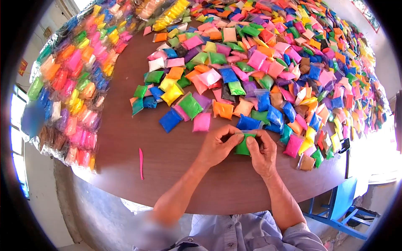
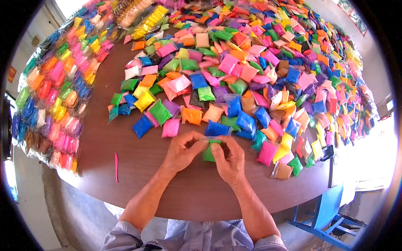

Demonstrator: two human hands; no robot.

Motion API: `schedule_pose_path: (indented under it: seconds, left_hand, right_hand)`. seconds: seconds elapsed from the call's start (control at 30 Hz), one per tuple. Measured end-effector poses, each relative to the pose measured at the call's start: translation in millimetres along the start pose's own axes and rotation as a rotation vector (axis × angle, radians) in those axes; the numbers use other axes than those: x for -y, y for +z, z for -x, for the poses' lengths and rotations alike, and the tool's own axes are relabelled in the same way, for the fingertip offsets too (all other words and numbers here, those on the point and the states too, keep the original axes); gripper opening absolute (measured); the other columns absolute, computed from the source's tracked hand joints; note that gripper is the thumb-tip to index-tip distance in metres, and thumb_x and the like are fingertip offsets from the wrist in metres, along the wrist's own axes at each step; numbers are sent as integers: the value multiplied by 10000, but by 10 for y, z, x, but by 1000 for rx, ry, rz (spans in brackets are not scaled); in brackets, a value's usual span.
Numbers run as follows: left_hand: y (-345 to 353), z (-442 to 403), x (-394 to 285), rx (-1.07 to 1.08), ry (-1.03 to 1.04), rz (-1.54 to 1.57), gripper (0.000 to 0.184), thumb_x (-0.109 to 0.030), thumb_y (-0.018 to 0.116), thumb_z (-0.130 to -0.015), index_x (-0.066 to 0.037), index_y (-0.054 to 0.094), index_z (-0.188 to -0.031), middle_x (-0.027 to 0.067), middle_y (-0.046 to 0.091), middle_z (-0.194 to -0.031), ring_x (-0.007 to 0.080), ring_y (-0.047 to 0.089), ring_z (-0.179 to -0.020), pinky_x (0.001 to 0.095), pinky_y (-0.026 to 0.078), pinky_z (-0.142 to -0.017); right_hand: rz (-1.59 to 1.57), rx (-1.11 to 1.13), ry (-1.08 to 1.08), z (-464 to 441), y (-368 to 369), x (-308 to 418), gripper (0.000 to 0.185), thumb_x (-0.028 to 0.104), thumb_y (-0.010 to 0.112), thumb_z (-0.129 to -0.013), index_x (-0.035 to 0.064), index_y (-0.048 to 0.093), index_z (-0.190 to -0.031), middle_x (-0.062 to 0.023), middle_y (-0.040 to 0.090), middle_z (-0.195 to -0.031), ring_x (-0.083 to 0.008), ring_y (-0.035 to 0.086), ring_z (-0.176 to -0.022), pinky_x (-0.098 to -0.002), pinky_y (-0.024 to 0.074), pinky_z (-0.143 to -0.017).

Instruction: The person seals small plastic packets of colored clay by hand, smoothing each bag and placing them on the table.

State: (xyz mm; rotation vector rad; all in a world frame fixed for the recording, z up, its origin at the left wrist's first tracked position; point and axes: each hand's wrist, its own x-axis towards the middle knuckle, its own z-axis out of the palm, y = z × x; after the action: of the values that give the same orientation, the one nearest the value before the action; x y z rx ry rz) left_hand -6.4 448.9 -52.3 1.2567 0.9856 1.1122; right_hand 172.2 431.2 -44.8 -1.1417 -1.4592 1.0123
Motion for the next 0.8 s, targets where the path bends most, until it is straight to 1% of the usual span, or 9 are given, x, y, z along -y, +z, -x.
schedule_pose_path:
  seconds: [0.07,0.17,0.23,0.3,0.37,0.43,0.6,0.67,0.8]
  left_hand:
    - [-5,-1,9,-7,31,4,108,-119,717,-968,-41,714,-1042,-63,667,-885,9,569,-816,205,471,-711]
    - [11,12,-53,0,3,-24,99,-112,719,-964,-41,711,-1033,-65,659,-875,8,562,-811,201,466,-704]
    - [52,8,-103,-10,19,18,123,-137,713,-983,-15,696,-993,-60,626,-827,10,521,-738,204,436,-633]
    - [43,8,-85,-6,27,-5,117,-131,713,-981,-16,697,-995,-60,625,-825,10,523,-734,202,435,-632]
    - [20,11,-66,-3,35,-29,111,-124,712,-979,-16,697,-997,-59,624,-823,10,524,-730,201,435,-630]
    - [-11,16,-56,18,-6,-75,91,-110,725,-959,-40,703,-1013,-68,650,-884,6,551,-798,200,459,-695]
    - [22,37,-46,-12,32,-70,87,-98,721,-958,-44,706,-1025,-63,661,-881,7,558,-795,200,461,-693]
    - [37,43,-73,-3,20,-87,93,-91,720,-957,-46,708,-1037,-60,666,-882,9,561,-794,201,462,-693]
    - [106,43,-81,22,36,-108,121,-104,711,-967,-33,713,-1065,-49,663,-873,22,559,-787,208,462,-686]
  right_hand:
    - [-170,-27,94,6,13,27,110,108,637,-1015,5,649,-1051,57,557,-832,-23,475,-739,-200,398,-639]
    - [-147,-15,95,11,-16,10,115,104,645,-1012,3,639,-1066,59,566,-844,-23,490,-748,-196,407,-651]
    - [-145,-27,78,11,-11,-32,99,90,649,-1004,4,642,-1054,55,567,-840,-24,490,-743,-198,408,-645]
    - [-144,-40,62,11,-7,-52,84,75,653,-996,5,644,-1042,52,568,-836,-24,491,-738,-200,409,-638]
    - [-13,-34,2,1,-7,-57,54,47,657,-980,11,650,-1019,40,571,-825,-25,489,-721,-206,410,-621]
    - [-36,-45,0,-1,30,-84,46,45,654,-977,13,653,-1011,34,574,-822,-25,490,-717,-209,410,-615]
    - [6,-38,52,-10,-9,41,52,57,649,-975,12,659,-997,14,590,-821,-39,505,-714,-226,420,-613]
    - [27,-70,-56,-16,-4,1,63,65,650,-971,5,662,-989,-5,595,-813,-54,516,-716,-238,426,-615]
    - [-2,-104,-92,-20,-14,-31,66,65,661,-962,1,666,-978,-19,604,-821,-69,529,-720,-247,432,-620]
